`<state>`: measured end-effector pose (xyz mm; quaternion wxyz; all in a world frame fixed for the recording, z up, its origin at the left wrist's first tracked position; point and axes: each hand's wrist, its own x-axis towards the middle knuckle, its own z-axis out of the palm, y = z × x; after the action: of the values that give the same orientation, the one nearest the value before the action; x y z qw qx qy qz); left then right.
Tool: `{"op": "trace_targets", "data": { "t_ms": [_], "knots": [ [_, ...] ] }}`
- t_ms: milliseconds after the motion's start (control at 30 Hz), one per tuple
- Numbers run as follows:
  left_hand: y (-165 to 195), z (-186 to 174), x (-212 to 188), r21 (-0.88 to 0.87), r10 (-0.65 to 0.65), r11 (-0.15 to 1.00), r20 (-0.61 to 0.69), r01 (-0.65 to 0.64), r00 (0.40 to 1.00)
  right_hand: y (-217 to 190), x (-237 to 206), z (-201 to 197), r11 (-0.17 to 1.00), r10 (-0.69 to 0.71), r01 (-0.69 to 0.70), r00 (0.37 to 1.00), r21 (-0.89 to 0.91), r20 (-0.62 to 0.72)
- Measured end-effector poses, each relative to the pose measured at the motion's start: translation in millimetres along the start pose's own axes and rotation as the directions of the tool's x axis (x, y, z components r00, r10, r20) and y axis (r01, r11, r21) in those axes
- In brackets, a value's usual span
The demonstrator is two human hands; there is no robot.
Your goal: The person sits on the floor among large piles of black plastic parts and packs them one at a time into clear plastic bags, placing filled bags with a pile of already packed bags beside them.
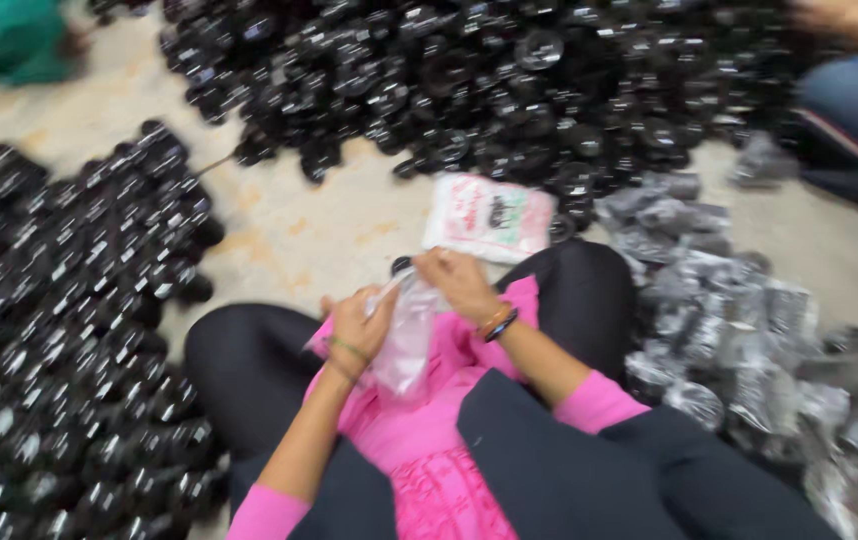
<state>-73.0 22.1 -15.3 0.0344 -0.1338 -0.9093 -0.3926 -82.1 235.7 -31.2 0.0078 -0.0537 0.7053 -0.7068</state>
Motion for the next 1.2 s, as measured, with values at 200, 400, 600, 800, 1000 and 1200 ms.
{"op": "trace_targets", "data": {
  "t_ms": [200,400,600,800,1000,1200],
  "knots": [
    [-39,12,-1,-0.668,-0.122,0.679,0.306,0.305,0.944,16,1,18,0.721,0.342,-0.428,0.904,0.545,0.257],
    [-54,-50,-22,-0.59,0.319,-0.145,0.732,0.794,0.602,-19,4,-24,0.889,0.256,-0.429,0.755,0.161,0.603],
    [-50,-77,-42,-0.357,-0.087,0.501,0.885,0.788,0.457,-45,-33,-47,0.953,0.301,-0.201,0.55,-0.227,0.779],
    [-84,-40,-56,-0.448,0.138,0.093,0.89,0.889,0.434,21,-45,-59,0.843,0.377,-0.531,0.482,-0.078,0.791],
    [-109,57,60,-0.68,-0.109,0.386,0.638,0.624,0.763,96,45,-18,0.872,0.455,-0.466,0.884,-0.15,-0.108],
    [-77,96,83,0.112,-0.538,0.843,0.222,0.527,0.814,98,67,12,0.733,-0.144,-0.122,0.934,-0.669,-0.328]
  ]
}}
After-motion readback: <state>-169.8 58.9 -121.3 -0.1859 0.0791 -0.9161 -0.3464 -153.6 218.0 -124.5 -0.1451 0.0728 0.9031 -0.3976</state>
